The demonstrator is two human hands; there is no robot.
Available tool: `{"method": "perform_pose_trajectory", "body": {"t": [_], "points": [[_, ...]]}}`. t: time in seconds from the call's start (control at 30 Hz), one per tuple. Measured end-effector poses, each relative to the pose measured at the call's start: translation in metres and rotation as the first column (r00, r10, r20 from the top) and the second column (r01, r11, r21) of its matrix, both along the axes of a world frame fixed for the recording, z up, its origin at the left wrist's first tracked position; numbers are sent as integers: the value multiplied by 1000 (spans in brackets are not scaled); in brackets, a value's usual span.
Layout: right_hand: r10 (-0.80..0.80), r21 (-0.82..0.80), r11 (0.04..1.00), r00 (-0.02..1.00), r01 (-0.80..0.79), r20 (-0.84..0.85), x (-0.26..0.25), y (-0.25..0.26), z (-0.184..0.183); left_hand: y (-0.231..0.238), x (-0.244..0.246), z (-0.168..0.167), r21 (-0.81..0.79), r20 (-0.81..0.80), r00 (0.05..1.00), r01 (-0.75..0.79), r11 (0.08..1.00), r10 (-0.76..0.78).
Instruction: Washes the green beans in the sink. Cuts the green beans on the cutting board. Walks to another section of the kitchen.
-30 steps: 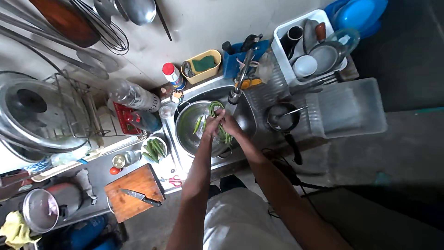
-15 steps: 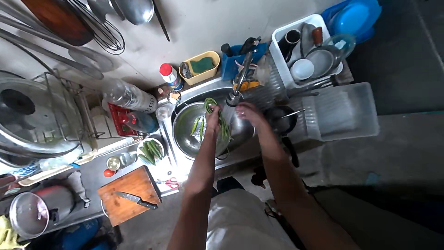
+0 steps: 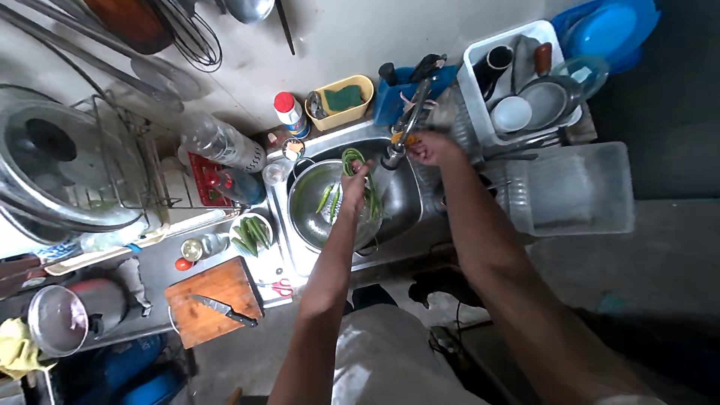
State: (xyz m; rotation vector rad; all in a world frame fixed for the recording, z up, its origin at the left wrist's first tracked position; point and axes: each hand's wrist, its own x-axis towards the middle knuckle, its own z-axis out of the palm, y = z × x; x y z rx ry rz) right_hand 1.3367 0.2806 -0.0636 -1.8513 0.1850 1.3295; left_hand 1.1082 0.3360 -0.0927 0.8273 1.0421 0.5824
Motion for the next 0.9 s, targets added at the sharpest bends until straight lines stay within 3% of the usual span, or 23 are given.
{"method": "perform_pose_trajectory", "body": {"t": [0.13,0.23,0.3,0.37,0.43,0.53,0.7,0.9], "points": [[15,51,999,998,-18,62,5,6,-1,-2,0,0,-19,-10,1000,5,1000,-5],[-176,391,912,980,126,94,4,5,3,-3,-4,3,-16,-28,999,19,1000,-19],[-248,532,832,963,154,109,-4,-1,4,-3,-9,5,0,-21,999,35,999,-35],[-155,513,858,963,20,221,-28,-22,3,-4,-14,10,24,3,999,44,999,-44],[96,432,870,942,-237,322,-75,-56,2,-6,-23,18,34,9,999,53,998,-53],[391,443,703,822,-557,414,-137,-97,-13,-18,-37,32,63,29,996,84,994,-86],[261,463,724,825,-511,502,-199,-88,-26,-31,-67,64,169,22,953,295,941,-303],[297,405,682,737,-609,607,-207,-79,16,-11,-110,104,285,-79,939,343,895,-335]]}}
